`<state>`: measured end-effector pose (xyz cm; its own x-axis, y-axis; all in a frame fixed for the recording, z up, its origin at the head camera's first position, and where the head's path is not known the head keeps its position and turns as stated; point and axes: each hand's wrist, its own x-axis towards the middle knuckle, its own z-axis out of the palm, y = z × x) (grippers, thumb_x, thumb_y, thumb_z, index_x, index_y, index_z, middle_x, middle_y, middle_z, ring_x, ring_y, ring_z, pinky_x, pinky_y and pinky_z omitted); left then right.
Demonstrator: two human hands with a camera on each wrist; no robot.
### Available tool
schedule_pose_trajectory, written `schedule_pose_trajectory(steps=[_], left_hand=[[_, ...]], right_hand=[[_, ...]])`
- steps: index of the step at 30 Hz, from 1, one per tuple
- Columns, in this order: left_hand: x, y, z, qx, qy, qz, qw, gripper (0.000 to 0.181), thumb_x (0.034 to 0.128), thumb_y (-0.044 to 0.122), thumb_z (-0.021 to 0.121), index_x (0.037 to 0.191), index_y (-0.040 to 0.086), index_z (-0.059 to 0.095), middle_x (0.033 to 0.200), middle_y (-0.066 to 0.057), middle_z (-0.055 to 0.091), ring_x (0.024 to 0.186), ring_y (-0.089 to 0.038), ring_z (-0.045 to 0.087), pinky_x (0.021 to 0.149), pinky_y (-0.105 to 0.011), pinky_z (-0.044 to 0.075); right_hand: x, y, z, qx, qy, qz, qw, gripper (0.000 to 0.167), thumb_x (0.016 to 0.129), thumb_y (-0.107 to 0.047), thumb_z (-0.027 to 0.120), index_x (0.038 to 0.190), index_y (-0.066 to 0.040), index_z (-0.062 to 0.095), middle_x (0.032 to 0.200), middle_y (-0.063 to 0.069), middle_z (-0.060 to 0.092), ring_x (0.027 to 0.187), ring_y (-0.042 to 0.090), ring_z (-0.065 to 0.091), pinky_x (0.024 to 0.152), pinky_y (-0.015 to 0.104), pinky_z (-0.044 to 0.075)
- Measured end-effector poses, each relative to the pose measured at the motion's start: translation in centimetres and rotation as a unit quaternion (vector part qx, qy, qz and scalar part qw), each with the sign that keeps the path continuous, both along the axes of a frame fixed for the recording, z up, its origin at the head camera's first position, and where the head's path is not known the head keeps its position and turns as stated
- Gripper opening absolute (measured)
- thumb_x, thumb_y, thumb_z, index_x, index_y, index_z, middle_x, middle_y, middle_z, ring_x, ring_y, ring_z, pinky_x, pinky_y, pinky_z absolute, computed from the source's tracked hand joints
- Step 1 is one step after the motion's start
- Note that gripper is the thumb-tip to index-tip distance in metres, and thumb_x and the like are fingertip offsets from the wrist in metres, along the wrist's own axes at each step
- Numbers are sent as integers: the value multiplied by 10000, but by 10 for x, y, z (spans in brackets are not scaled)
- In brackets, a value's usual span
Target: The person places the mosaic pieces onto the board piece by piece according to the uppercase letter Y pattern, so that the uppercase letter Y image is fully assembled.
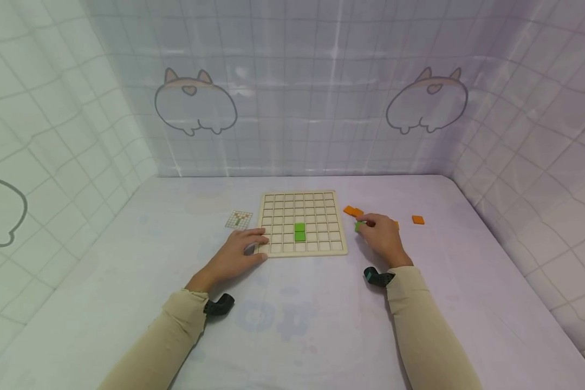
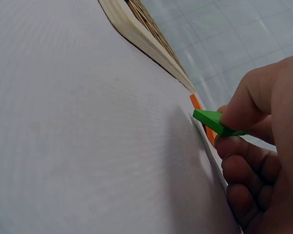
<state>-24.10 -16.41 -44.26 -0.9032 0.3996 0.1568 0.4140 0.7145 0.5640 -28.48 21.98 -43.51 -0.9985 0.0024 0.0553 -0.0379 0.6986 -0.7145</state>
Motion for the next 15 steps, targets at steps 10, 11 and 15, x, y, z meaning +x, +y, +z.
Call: schedule_pose_trajectory(steps=[10,11,15], left_hand=[[-2,0,1,19,6,9,10000,410,942,295,709,1322,146,661,1532,-21,458,1384,-328,359,1096,-514,326],[-1,0,1,10,6,2,10000,410,943,295,708,1321,145,661,1531,-22,459,1382,-329,362,1095,-515,328],[-1,0,2,-19,-9,-22,10000,409,943,294,706,1318,137,662,1532,-29,459,1381,-337,363,1095,-518,324]], right_hand=[[-1,-1,1,69,86,-48,9999,343,956,-221,589,1253,-58,640,1005,135,613,822,277,537,685,364,441],[-2,-1,2,48,84,-78,9999,345,954,-221,591,1252,-53,633,1008,139,615,825,281,539,689,366,444],[-1,-3,1,-124,128,-161,9997,357,958,-226,610,1254,-28,595,1053,161,619,877,294,546,728,374,454]])
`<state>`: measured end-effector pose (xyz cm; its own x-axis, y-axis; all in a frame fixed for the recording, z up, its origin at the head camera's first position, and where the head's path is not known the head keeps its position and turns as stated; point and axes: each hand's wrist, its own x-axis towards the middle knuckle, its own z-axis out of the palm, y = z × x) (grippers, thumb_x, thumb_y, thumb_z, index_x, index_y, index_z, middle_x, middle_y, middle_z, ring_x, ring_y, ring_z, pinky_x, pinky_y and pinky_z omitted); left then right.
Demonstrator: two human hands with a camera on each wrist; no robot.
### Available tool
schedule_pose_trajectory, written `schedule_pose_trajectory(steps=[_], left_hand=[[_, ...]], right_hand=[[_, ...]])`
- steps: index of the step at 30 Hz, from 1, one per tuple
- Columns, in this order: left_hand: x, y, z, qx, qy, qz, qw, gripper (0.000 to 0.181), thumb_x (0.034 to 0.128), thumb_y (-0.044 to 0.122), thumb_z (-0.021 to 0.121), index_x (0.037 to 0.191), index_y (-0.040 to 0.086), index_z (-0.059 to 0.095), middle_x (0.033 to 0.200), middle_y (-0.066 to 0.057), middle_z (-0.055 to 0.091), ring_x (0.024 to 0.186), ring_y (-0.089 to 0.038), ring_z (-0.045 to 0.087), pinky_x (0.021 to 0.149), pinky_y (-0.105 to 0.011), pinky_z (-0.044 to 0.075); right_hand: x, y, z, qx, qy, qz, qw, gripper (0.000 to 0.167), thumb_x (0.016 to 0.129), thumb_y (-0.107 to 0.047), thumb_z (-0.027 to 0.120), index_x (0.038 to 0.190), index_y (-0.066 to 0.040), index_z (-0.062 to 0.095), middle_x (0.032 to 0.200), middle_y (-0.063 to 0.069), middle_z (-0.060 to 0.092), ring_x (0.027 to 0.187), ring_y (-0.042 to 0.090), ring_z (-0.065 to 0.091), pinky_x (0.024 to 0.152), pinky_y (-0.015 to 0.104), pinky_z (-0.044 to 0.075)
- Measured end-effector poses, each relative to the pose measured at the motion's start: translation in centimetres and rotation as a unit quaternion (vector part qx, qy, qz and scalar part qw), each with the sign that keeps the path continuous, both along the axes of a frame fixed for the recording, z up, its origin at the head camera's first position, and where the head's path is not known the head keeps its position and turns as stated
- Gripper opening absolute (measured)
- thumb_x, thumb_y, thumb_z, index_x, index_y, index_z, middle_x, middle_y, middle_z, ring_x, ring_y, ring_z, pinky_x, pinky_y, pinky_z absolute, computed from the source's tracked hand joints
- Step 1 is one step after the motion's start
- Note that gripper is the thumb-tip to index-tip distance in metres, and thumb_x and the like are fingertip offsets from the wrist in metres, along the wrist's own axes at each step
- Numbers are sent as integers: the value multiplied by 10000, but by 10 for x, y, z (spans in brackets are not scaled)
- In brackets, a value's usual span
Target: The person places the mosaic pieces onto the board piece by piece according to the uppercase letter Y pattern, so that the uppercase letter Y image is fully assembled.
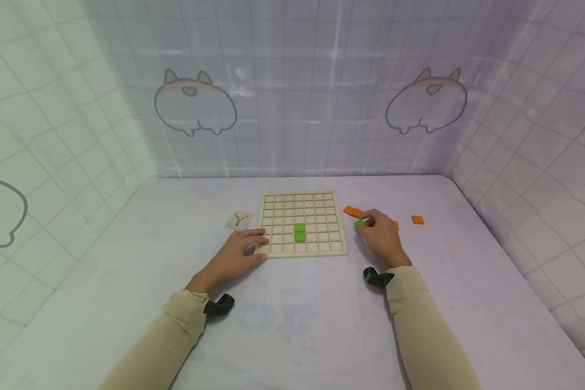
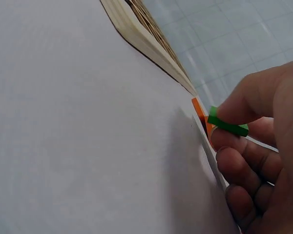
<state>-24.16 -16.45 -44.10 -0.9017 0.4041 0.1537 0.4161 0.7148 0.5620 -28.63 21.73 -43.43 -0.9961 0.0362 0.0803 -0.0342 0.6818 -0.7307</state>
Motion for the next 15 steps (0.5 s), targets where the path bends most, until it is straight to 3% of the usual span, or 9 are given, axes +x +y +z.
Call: schedule_pose_trajectory(steps=[7,15], left_hand=[[1,1,1,-2,12,10,10000,406,942,287,705,1313,128,665,1529,-37,463,1375,-342,371,1091,-520,326],[2,1,2,-25,67,-20,10000,403,944,285,707,1312,127,666,1525,-37,468,1385,-332,368,1086,-507,335]], right_hand=[[-3,-5,-3,-601,363,167,9974,364,951,-186,641,1269,-23,572,1041,166,631,868,280,553,738,368,457],[-3,-17,2,-1066,3,302,9938,391,971,-231,650,1308,-39,601,1070,144,643,844,246,607,703,279,512]])
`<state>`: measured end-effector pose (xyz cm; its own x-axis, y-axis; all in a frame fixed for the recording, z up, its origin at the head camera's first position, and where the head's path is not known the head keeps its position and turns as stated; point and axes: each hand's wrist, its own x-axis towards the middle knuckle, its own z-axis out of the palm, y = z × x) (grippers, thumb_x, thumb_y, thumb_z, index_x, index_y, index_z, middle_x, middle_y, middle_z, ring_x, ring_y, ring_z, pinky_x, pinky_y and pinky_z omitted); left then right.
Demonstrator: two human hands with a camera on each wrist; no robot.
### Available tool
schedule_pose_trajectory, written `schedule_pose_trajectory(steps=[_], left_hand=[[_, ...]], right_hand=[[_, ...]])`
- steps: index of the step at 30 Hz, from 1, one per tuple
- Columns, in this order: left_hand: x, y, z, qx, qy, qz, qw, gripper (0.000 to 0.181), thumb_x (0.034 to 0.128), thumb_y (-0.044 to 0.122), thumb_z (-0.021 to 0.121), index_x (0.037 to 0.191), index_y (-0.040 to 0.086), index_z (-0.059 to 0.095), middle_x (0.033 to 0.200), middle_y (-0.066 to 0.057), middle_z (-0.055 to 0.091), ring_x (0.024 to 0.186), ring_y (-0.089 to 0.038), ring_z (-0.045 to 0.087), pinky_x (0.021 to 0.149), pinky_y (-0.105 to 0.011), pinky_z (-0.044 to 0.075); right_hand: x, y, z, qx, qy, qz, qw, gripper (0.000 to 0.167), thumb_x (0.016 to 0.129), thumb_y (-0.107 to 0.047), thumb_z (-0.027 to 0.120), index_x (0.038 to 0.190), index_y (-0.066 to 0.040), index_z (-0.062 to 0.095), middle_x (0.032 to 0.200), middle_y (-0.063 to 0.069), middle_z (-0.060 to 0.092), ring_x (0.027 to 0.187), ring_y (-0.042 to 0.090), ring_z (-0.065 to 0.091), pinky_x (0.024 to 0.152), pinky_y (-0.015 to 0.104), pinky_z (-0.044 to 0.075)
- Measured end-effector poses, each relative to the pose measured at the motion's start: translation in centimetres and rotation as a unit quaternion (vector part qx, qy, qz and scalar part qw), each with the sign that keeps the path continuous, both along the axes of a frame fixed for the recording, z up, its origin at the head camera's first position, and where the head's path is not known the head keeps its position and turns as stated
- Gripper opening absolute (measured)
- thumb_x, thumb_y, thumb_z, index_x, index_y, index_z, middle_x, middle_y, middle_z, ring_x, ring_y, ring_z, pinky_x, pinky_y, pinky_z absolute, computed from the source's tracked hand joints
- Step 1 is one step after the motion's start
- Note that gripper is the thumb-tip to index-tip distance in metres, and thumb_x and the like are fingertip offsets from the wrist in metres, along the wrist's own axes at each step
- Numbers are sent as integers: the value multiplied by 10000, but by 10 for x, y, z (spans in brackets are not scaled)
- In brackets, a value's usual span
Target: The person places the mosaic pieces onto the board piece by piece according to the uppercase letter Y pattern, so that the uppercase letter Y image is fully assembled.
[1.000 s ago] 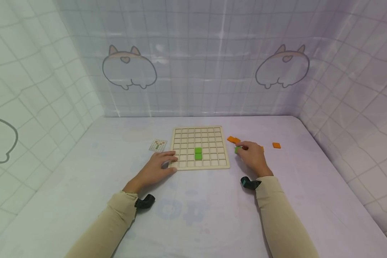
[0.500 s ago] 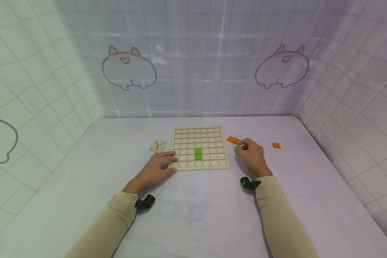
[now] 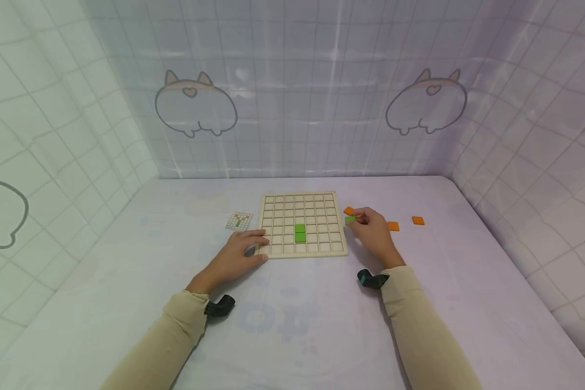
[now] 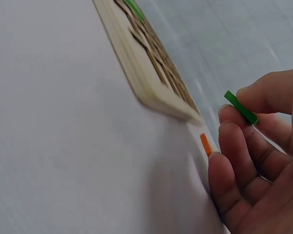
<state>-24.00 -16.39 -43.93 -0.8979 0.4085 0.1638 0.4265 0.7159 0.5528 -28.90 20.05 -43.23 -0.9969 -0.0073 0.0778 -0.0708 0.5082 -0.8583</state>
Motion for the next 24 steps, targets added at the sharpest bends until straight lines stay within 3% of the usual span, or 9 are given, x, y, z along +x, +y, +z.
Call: schedule_pose_trajectory(steps=[9,17,24], left_hand=[[-2,-1,-3,17,5,9,10000,401,938,287,714,1308,137,669,1528,-29,465,1378,-333,372,1082,-506,338],[-2,-1,-2,18,16,-2,10000,406,937,286,712,1310,133,667,1524,-35,469,1392,-331,363,1090,-506,328],[-1,0,-2,15,14,15,10000,400,935,280,715,1305,132,671,1521,-38,473,1383,-328,371,1082,-504,338]], right_hand=[[6,-16,8,-948,-137,376,9947,441,943,-150,664,1343,13,578,1130,179,624,895,242,615,723,281,549],[5,-25,4,-1089,-97,665,9918,424,927,-111,676,1326,-1,584,1052,168,636,754,209,577,658,263,504],[9,-32,6,-1082,-101,763,9911,402,938,-95,673,1317,4,584,1046,170,630,860,269,627,698,281,550]])
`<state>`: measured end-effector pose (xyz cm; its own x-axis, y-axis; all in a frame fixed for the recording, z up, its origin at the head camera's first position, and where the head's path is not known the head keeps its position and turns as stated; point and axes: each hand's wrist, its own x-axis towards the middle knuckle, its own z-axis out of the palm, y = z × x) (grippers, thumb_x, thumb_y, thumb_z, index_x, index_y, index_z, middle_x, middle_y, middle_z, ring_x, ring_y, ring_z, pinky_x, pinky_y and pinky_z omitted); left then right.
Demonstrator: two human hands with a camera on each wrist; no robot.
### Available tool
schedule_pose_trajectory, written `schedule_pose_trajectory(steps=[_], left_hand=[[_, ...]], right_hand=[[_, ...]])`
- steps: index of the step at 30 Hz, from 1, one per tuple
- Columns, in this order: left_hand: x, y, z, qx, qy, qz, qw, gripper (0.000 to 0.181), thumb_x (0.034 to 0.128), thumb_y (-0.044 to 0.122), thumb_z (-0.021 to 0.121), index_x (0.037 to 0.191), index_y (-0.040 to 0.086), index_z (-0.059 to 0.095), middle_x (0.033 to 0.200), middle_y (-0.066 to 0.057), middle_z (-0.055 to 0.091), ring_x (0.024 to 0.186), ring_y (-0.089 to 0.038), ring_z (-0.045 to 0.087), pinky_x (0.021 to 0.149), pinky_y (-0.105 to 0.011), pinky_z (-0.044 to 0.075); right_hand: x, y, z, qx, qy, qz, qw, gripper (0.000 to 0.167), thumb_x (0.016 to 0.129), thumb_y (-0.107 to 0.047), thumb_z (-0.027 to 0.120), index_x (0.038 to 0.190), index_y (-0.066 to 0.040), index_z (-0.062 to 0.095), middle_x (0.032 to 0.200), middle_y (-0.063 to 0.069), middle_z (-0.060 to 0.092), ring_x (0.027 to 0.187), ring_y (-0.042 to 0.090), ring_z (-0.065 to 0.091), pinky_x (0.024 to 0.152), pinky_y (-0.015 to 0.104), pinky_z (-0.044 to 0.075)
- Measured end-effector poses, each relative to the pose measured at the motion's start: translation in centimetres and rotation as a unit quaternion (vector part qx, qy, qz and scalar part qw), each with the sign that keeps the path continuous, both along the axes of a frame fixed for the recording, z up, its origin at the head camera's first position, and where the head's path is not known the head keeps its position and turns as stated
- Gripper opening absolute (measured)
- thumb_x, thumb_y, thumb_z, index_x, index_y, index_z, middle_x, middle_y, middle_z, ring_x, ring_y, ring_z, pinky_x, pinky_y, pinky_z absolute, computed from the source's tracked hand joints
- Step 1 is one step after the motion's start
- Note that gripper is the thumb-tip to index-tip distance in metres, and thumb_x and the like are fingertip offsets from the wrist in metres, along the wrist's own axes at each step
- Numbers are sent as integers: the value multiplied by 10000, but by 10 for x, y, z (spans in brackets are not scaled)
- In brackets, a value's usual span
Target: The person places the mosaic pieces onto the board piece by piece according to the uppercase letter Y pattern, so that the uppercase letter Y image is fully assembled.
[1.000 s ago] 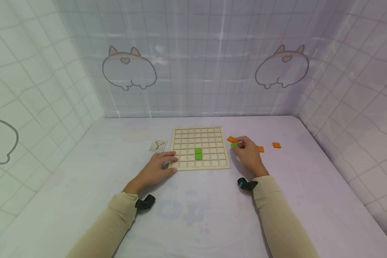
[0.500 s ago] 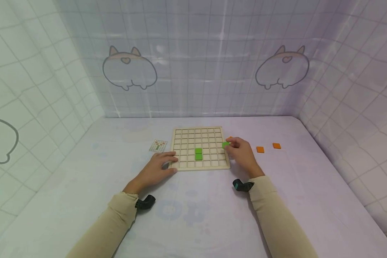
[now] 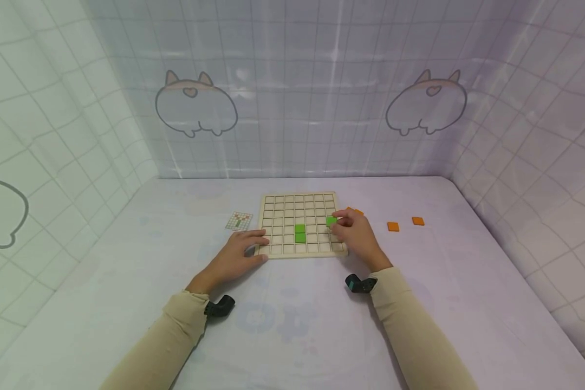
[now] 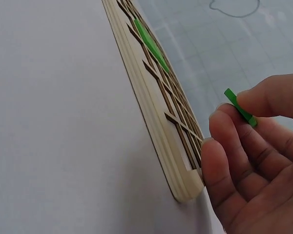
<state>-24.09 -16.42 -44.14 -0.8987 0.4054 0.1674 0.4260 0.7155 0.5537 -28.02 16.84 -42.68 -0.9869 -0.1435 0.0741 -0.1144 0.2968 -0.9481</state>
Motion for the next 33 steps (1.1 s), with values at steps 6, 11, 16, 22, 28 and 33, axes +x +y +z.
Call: schedule_pose_trajectory(steps=[6,11,16,22,28,33], left_hand=[[0,1,0,-14,-15,18,10000,398,937,286,712,1303,135,672,1522,-30,473,1372,-322,377,1081,-499,341],[0,1,1,-46,-49,1,10000,406,940,295,706,1311,134,667,1526,-31,468,1384,-333,366,1095,-502,327],[0,0,2,57,55,-47,10000,400,932,264,715,1299,109,672,1511,-63,484,1387,-360,366,1092,-525,322],[0,0,-1,66,-107,16,9999,401,933,272,712,1304,123,673,1519,-42,477,1374,-340,373,1086,-510,335],[2,0,1,60,-119,41,9999,405,937,282,712,1309,127,671,1521,-34,473,1380,-335,369,1086,-513,337],[0,0,3,15,-67,46,10000,407,935,288,714,1310,135,671,1521,-23,474,1371,-327,376,1082,-503,341]], right_hand=[[2,-6,4,-250,-92,78,9996,409,938,-82,673,1325,16,584,1048,173,619,915,275,658,743,311,568],[2,-12,4,-319,-158,204,9992,439,937,-90,675,1348,16,564,1045,165,621,931,292,670,766,335,575],[-1,-17,4,-112,-155,205,9996,447,939,-127,676,1359,-16,571,1047,144,631,880,299,668,729,326,567],[-7,-27,1,57,-133,231,9996,402,933,-97,668,1319,-11,598,997,141,631,765,262,621,692,305,558],[-15,-41,1,456,157,243,9985,412,924,-120,648,1322,-22,606,983,121,633,776,257,608,731,324,518],[-21,-52,3,448,153,107,9988,386,935,-141,638,1312,-61,627,999,113,626,761,264,591,689,318,500]])
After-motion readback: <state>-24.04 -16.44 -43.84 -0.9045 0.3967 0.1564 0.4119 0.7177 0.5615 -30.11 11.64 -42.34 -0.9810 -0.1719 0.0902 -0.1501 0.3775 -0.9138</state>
